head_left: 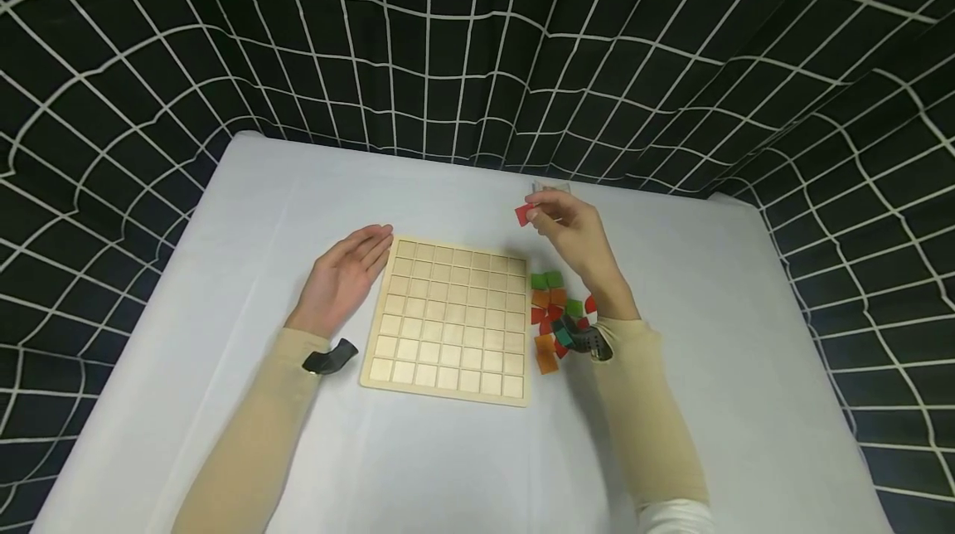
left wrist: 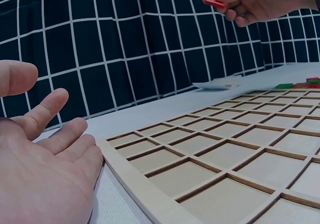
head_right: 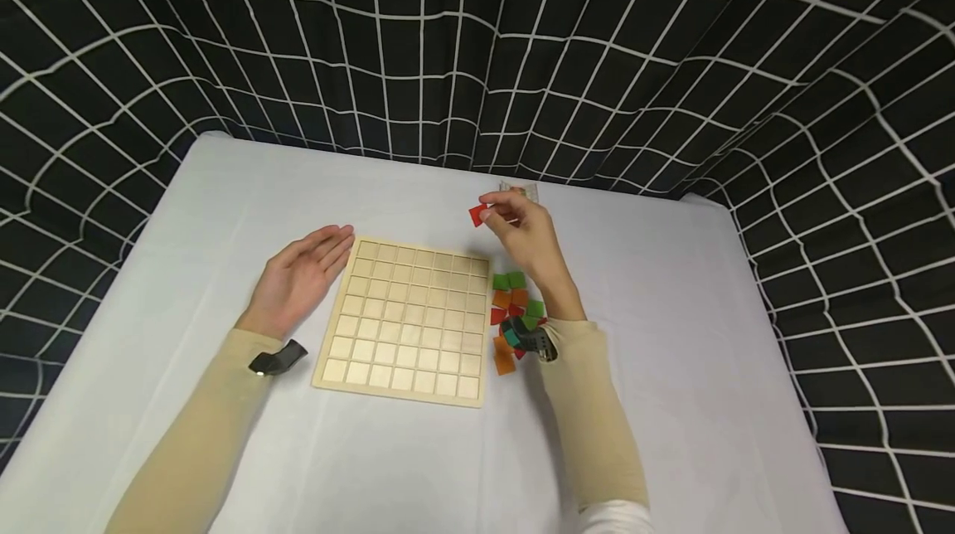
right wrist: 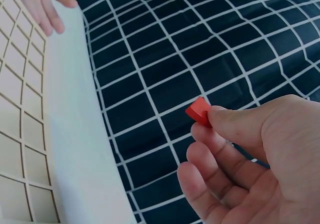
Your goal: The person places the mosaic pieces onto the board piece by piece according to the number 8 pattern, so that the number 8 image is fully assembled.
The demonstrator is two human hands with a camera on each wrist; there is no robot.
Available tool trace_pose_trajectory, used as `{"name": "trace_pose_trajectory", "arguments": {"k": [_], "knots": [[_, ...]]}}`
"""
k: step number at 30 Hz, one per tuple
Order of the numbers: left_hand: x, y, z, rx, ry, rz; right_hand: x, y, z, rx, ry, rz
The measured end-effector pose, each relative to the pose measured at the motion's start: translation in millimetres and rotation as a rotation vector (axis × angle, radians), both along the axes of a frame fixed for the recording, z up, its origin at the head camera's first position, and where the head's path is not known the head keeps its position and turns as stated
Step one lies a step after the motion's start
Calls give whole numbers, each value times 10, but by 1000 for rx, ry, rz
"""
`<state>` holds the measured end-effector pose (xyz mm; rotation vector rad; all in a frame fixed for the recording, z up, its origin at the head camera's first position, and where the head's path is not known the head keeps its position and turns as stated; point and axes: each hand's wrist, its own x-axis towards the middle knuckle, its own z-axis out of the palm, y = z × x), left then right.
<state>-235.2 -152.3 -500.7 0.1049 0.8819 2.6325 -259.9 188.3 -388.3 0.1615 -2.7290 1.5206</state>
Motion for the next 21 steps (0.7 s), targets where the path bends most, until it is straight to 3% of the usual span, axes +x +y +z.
{"name": "trace_pose_trajectory", "arguments": {"k": [12, 21], "knots": [[-15, 10, -10, -1, 7, -4, -46, -105, -45, -59, -77, 14], [-12, -4, -18, -1, 7, 8, -91, -200, -101, -4, -110, 22]]}}
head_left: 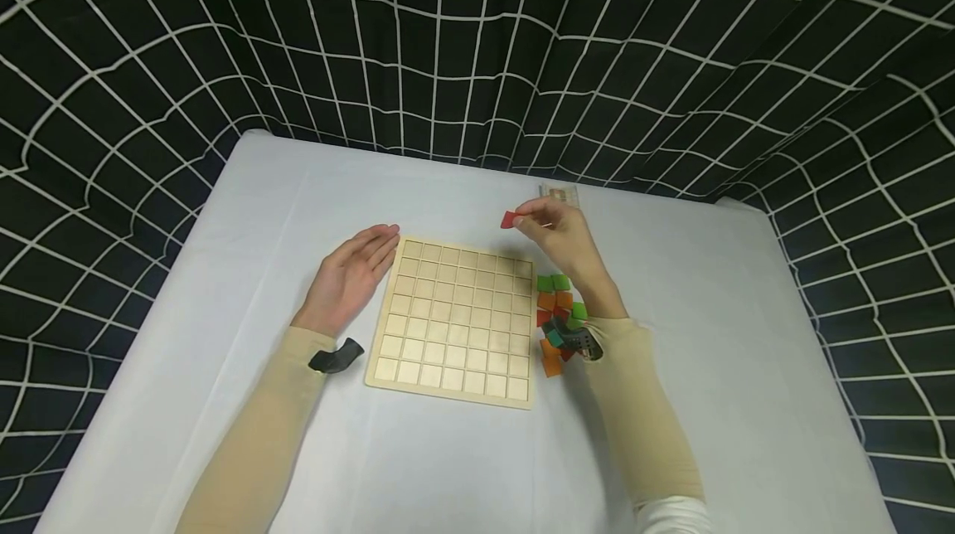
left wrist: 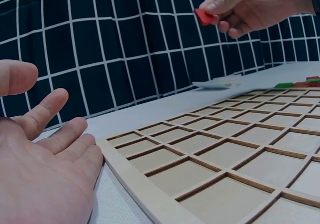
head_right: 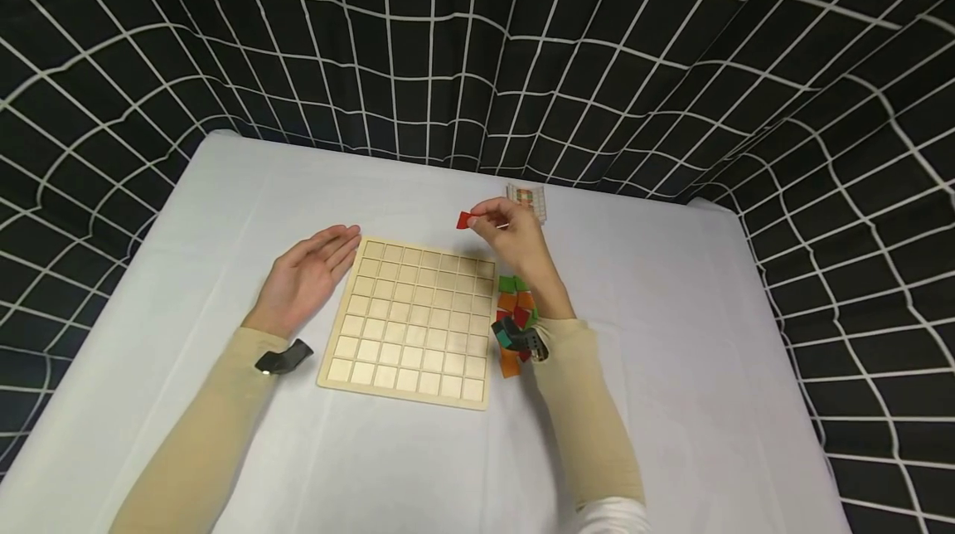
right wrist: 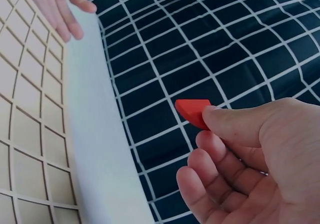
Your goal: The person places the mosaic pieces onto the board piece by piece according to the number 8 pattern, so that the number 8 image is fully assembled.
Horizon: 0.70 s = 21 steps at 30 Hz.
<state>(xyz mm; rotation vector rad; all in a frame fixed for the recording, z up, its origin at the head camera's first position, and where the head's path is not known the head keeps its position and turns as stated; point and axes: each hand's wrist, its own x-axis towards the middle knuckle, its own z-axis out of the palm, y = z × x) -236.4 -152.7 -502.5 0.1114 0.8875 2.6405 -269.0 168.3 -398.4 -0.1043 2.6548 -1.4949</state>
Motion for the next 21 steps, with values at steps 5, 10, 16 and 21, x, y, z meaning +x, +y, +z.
{"name": "trace_pose_trajectory", "arguments": {"k": [5, 10, 16, 21], "knots": [[1, -1, 1, 2, 7, -3, -19, -18, -59, 20, -29, 36], [-1, -1, 2, -6, 11, -4, -28, -27, -125, 55, -20, 73], [8, -3, 7, -23, 21, -2, -29, -76, -172, 129, 26, 96], [14, -5, 8, -14, 15, -7, -36, -128, -226, 174, -12, 110]]}}
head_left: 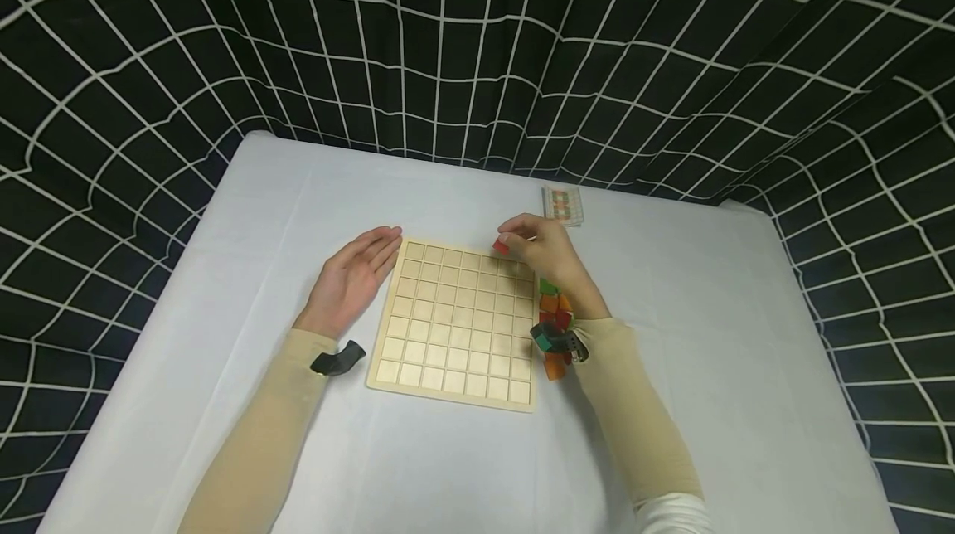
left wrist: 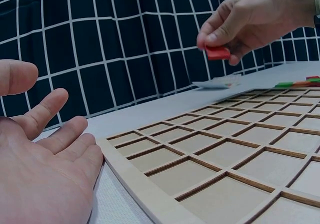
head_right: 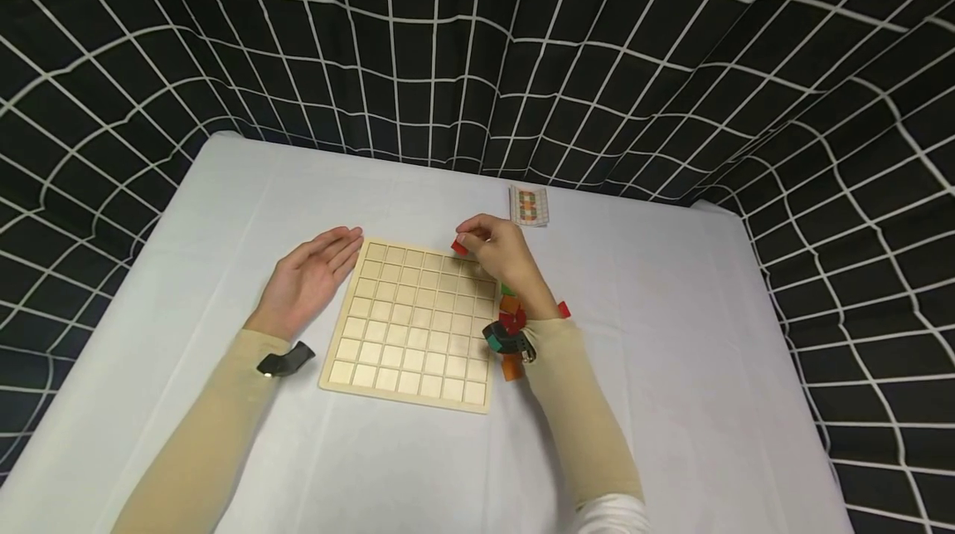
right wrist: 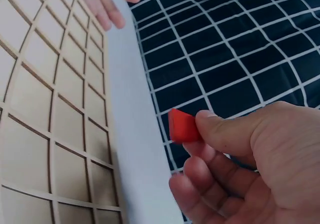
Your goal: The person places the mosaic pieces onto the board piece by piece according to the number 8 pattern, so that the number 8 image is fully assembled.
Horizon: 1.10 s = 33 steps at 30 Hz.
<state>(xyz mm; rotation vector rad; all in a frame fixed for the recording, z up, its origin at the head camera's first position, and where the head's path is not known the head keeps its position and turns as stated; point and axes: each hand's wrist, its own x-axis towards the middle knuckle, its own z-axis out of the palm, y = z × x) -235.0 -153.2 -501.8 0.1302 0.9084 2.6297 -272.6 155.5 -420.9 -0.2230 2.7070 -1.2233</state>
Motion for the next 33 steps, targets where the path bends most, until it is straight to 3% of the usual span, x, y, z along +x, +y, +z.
{"name": "trace_pose_trajectory", "arguments": {"k": [16, 33], "knots": [[17, -3, -26, -18, -2, -2, -7, -128, -209, 105, -106, 9], [-7, -4, -5, -33, 6, -4, -7, -171, -287, 135, -77, 24]]}}
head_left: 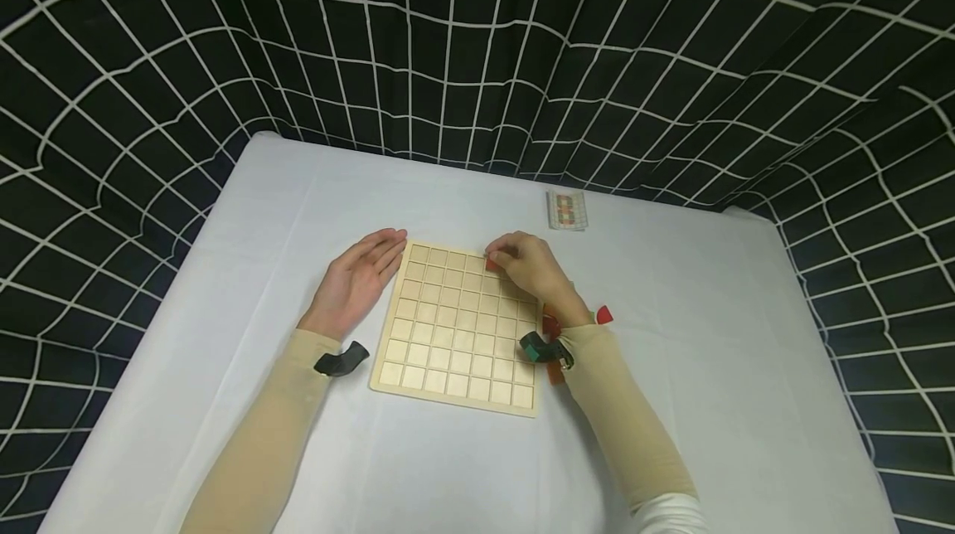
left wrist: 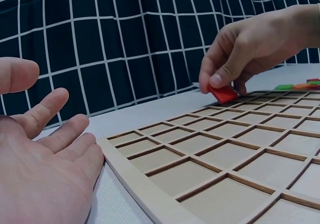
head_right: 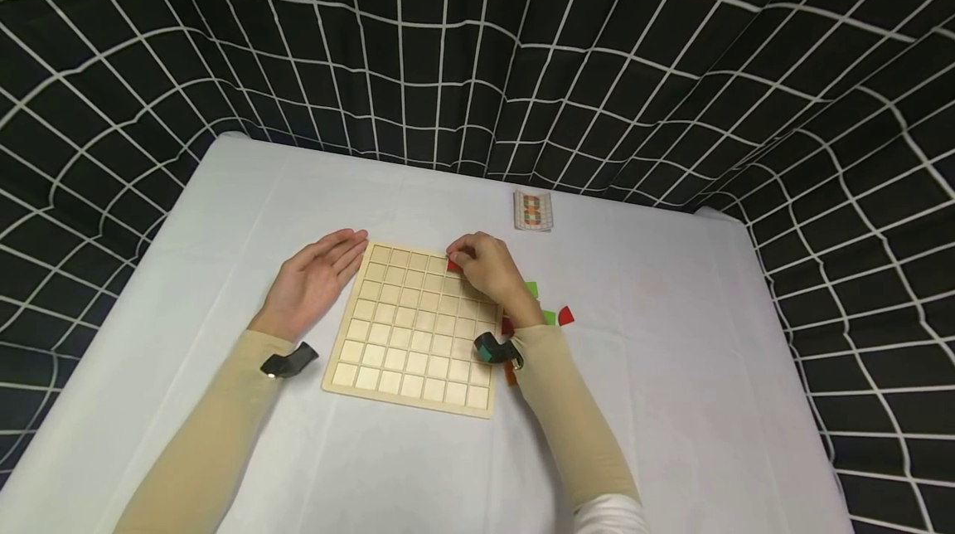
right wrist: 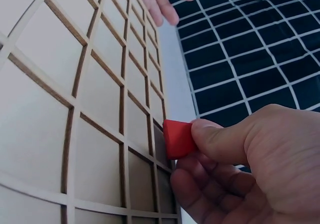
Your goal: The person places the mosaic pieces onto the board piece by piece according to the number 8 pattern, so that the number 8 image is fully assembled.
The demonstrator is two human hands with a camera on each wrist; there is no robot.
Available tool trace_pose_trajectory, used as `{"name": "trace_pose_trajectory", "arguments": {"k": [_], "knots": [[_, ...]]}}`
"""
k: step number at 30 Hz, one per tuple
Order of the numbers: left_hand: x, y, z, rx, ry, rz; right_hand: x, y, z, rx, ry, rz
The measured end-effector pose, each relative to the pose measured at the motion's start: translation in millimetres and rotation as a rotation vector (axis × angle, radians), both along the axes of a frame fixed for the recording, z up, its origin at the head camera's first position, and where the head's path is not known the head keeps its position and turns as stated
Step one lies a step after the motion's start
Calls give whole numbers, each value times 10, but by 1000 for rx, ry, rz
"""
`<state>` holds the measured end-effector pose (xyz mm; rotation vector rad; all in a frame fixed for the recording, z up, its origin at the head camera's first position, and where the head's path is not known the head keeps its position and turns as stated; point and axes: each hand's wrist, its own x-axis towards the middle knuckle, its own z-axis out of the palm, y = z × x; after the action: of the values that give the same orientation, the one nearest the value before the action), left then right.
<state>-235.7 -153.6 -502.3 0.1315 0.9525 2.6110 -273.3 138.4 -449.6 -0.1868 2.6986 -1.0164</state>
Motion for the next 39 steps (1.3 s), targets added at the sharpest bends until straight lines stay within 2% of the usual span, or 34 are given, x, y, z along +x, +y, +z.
{"name": "trace_pose_trajectory", "arguments": {"k": [10, 23, 39], "knots": [[-5, -3, 13, 5, -3, -13, 10, 14, -64, 23, 8, 29], [2, 6, 10, 14, 5, -18, 49, -7, -100, 52, 63, 43], [2, -2, 14, 3, 9, -22, 71, -61, -80, 163, 96, 75]]}}
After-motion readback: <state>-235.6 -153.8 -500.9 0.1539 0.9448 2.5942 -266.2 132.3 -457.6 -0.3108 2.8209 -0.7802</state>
